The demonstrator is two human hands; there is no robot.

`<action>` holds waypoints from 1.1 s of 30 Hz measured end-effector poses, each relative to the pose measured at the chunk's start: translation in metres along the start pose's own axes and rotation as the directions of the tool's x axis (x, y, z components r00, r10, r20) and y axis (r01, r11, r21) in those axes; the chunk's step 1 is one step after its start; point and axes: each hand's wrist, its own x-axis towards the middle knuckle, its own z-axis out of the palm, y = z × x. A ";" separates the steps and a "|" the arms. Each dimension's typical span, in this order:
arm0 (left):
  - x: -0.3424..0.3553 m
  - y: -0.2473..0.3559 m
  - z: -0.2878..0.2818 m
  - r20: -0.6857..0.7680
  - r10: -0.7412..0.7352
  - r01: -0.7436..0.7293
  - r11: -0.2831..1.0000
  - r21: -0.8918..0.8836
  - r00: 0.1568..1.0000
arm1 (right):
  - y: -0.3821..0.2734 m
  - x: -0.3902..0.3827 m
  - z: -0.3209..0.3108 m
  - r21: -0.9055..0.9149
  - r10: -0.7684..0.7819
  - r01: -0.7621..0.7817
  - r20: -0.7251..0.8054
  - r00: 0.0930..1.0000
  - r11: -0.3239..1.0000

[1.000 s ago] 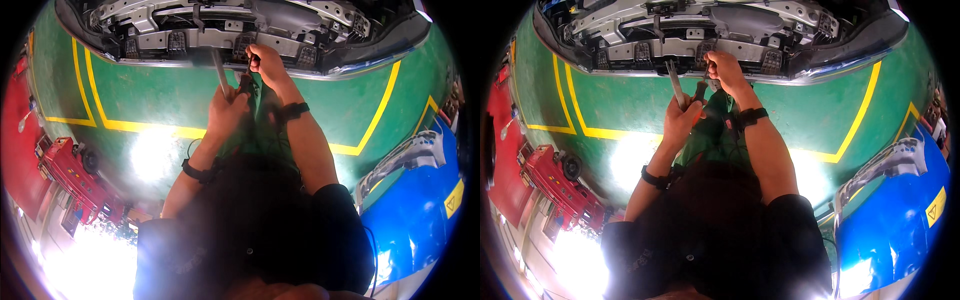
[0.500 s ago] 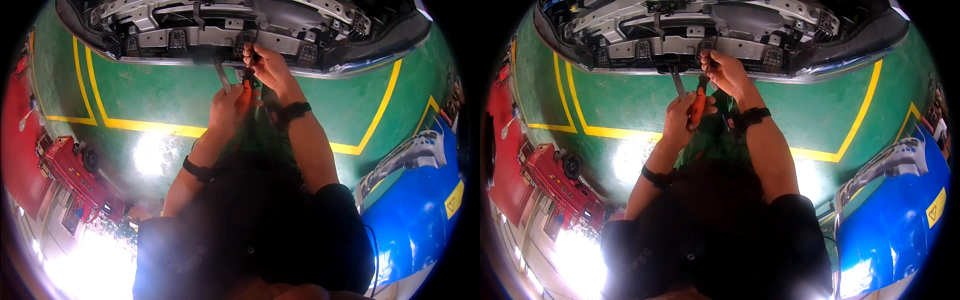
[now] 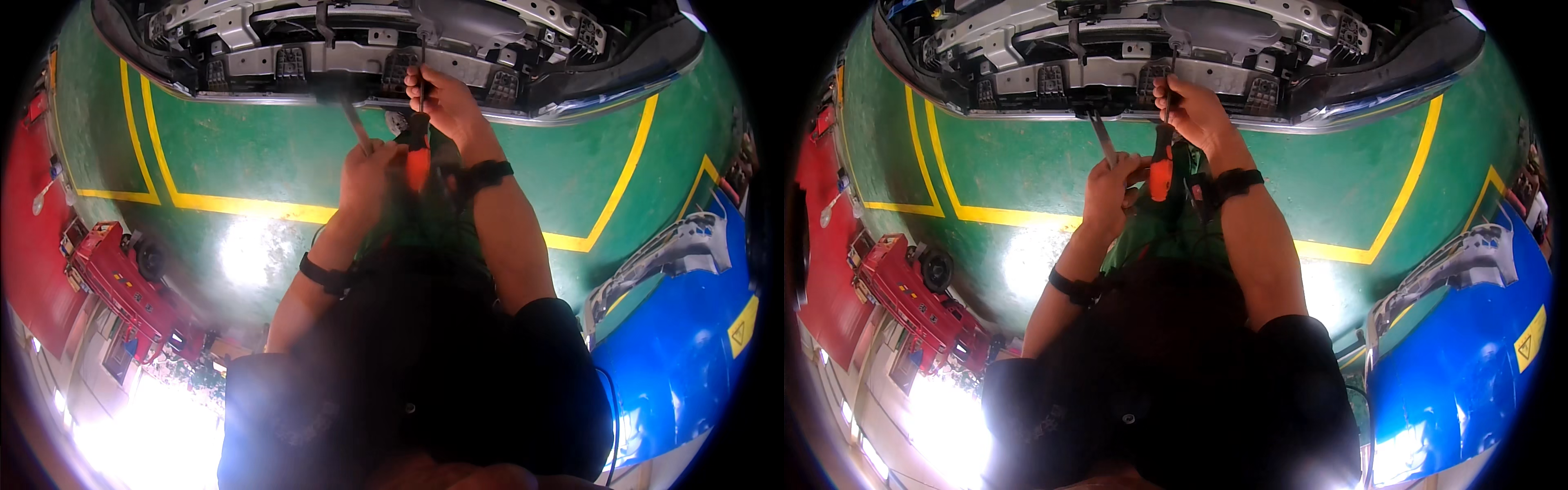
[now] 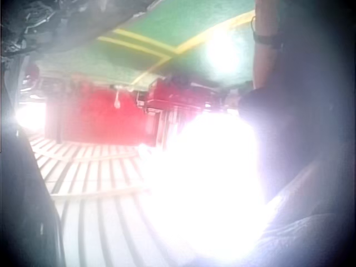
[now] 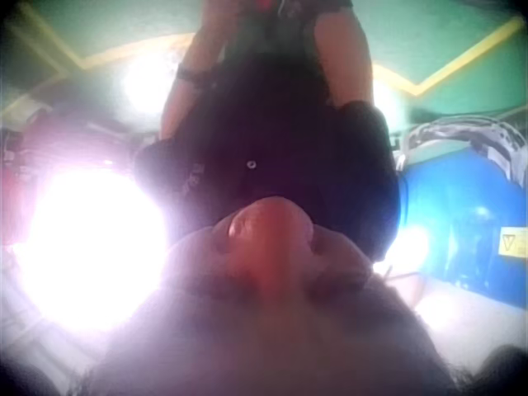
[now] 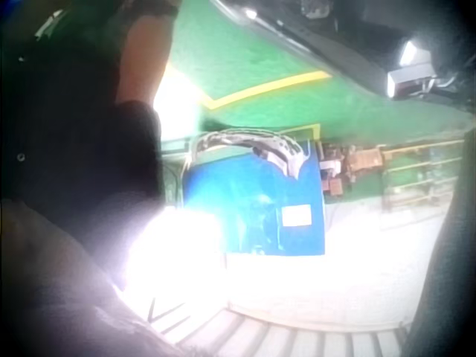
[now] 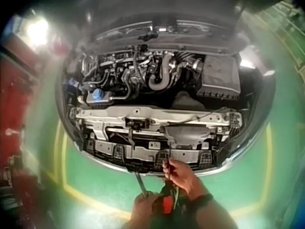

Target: The person reaches into the engine bay to detach and remove fasteners and components from the upper bumper and radiator support by hand and using a tool.

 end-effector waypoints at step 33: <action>0.014 -0.014 -0.016 0.115 0.045 -0.060 0.989 0.136 0.992 | -0.003 0.029 -0.009 -0.198 -0.037 0.008 -0.143 0.989 0.980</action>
